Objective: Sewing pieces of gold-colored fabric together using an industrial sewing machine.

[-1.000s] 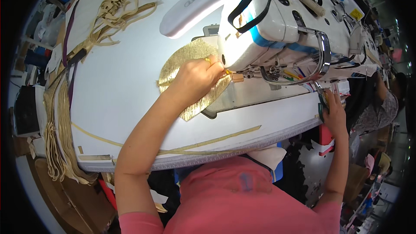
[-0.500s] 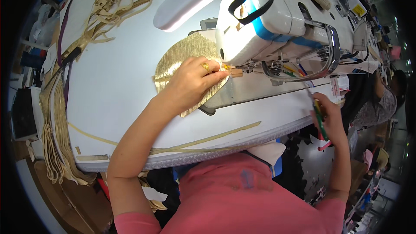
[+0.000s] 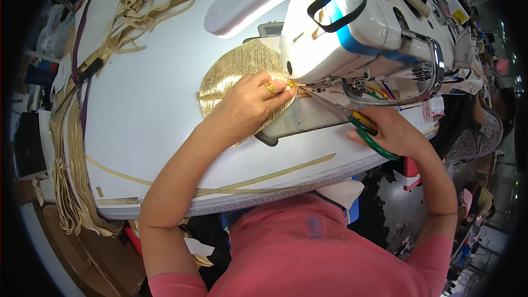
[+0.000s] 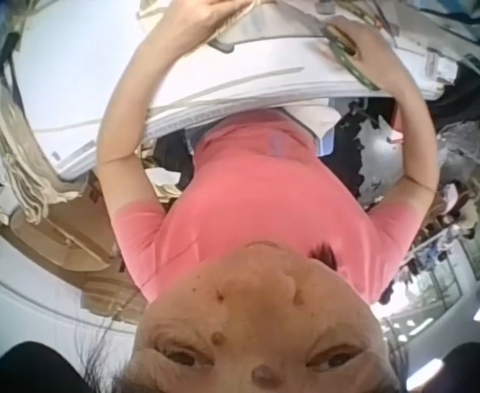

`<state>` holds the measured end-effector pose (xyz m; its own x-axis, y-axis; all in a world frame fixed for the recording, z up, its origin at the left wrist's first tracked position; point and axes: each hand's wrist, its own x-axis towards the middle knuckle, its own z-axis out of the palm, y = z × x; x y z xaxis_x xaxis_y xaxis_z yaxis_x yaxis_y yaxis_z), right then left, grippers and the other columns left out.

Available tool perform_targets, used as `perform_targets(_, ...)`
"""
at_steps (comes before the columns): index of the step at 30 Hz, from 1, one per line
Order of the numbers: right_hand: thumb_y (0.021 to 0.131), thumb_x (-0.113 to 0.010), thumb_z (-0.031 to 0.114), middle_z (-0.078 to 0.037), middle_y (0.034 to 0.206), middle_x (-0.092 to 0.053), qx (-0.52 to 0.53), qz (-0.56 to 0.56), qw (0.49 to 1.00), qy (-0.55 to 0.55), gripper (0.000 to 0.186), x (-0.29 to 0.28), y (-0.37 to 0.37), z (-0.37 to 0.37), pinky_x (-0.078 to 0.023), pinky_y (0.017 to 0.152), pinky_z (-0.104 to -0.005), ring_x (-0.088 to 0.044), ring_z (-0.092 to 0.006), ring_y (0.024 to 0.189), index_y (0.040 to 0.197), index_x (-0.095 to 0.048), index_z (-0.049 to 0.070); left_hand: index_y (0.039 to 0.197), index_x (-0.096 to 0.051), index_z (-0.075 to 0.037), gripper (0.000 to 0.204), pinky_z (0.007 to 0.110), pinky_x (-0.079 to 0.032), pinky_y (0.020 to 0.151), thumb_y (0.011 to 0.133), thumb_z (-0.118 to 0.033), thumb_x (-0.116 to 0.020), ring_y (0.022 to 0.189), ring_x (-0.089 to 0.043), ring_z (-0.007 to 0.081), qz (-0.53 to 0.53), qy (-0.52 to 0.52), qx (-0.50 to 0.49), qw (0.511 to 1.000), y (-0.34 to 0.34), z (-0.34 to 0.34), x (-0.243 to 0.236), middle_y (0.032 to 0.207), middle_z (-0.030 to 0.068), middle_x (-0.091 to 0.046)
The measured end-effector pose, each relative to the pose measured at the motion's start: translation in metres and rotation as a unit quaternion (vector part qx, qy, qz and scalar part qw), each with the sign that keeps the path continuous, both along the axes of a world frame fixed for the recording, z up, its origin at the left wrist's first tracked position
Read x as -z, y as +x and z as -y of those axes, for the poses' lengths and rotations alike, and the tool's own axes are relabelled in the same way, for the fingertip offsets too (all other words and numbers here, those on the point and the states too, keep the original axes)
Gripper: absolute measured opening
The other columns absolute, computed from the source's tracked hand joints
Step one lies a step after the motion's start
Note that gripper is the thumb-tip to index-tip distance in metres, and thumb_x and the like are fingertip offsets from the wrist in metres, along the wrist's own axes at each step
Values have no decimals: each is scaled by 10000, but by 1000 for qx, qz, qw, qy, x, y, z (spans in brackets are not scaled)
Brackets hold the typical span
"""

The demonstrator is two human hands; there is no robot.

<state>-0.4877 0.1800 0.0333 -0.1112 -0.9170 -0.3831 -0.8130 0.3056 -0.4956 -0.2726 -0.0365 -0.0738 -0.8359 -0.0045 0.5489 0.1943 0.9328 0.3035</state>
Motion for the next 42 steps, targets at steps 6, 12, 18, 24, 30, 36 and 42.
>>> perform_targets(6, 877, -740, 398, -184, 919, -652, -34, -105, 991, -75, 451, 7, 0, 2, -512, 757, -451, -646, -390, 848, 1058, -645, -4, 1136, -737, -52, 321, 356, -519, 796, 823, -86, -672, 930, -593, 224, 1, 7, 2, 1000, -1, 0, -1, 1065, 20, -667)
perform_targets(12, 885, -712, 462, -246, 1167, -618, -133, -314, 939, -34, 496, 12, -10, 3, -527, 828, -492, -640, -412, 1027, 1102, -702, 16, 1137, -736, -46, 323, 347, -522, 781, 820, -82, -680, 923, -592, 218, -4, 6, -1, 1000, -1, -2, -2, 1059, 20, -667)
perform_targets(18, 900, -724, 432, -219, 1049, -634, -98, -186, 978, -18, 457, 2, -10, 8, -518, 799, -477, -639, -390, 965, 1048, -699, 0, 1139, -733, -45, 326, 349, -527, 788, 819, -80, -680, 925, -592, 218, 0, 4, -4, 1000, -1, -3, -3, 1063, 19, -663)
perform_targets(24, 903, -741, 378, -204, 747, -609, -58, -43, 997, 12, 412, -10, -11, 24, -446, 665, -462, -608, -363, 708, 856, -657, -22, 1137, -726, -44, 323, 344, -530, 807, 819, -79, -678, 930, -594, 218, -12, -1, 2, 1000, -1, -1, -1, 1074, 19, -649)
perform_targets(30, 921, -728, 384, -204, 723, -613, -38, -7, 999, -23, 434, 2, -14, 18, -455, 645, -440, -603, -350, 667, 830, -650, -33, 1135, -723, -43, 334, 347, -529, 803, 807, -78, -672, 932, -595, 218, -5, 3, 2, 1000, -2, -2, -2, 1074, 19, -648)
perform_targets(36, 919, -731, 391, -210, 713, -617, -38, -23, 999, -10, 439, -3, -9, 21, -454, 634, -443, -591, -375, 646, 859, -644, -35, 1140, -717, -45, 340, 345, -526, 798, 805, -77, -667, 928, -594, 221, -4, -3, 1, 1000, 0, 0, -1, 1071, 19, -645)
perform_targets(42, 902, -747, 405, -217, 710, -612, -25, -28, 997, -64, 451, 14, -2, 8, -454, 632, -438, -589, -390, 649, 911, -632, -30, 1135, -722, -40, 339, 345, -527, 799, 802, -74, -667, 926, -595, 223, 1, 2, 4, 1000, -1, -2, -4, 1068, 19, -644)
